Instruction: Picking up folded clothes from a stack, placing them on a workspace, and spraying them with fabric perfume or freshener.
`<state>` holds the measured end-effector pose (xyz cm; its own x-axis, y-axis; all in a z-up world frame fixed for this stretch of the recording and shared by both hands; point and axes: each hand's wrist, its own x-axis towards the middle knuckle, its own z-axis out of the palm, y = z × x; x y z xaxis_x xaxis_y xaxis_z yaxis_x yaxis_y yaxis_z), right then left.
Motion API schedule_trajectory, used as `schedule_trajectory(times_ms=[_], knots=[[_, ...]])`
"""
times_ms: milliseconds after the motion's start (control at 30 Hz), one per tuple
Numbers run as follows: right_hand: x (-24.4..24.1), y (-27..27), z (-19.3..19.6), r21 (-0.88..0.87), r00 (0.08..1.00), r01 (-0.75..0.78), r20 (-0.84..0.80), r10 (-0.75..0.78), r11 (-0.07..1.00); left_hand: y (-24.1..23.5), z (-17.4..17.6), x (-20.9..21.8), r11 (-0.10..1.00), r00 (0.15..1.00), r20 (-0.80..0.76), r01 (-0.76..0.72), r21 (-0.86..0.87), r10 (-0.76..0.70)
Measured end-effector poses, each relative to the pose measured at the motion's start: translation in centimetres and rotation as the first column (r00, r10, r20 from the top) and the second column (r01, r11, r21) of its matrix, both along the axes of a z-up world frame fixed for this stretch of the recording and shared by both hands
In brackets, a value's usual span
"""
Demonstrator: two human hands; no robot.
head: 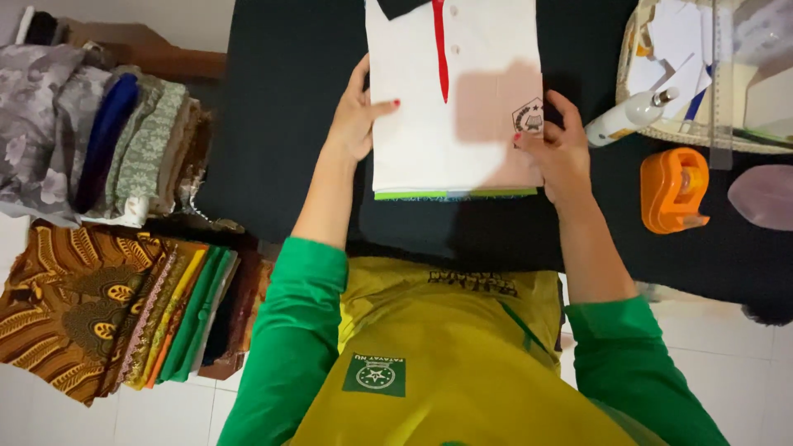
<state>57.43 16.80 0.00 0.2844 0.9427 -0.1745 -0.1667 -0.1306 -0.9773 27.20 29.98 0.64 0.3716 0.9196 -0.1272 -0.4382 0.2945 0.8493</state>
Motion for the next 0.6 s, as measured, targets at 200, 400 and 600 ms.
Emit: schedule_trajectory(times_ms=[200,400,600], knots=[[0.1,-4.8,-2.2,0.235,0.997,-0.056,-0.036,0.067,0.970,-7.9,1.6,-2.6,0.999,0.995,-0.094,-0.040,-0.030,0.037],[1.5,-8.8,-4.2,0.190,0.985,-0.020,0.170,-0.013,0.981,-11.9,-2.7,-5.8,0.978,0.969,-0.131,-0.208,0.028,0.209],[4.5,-9.3,-4.3,0.531,0.735,0.278,0.419,-0.533,0.801,-13.6,2.0,-2.9,0.603,0.432,-0.486,-0.189,0.775,0.760]])
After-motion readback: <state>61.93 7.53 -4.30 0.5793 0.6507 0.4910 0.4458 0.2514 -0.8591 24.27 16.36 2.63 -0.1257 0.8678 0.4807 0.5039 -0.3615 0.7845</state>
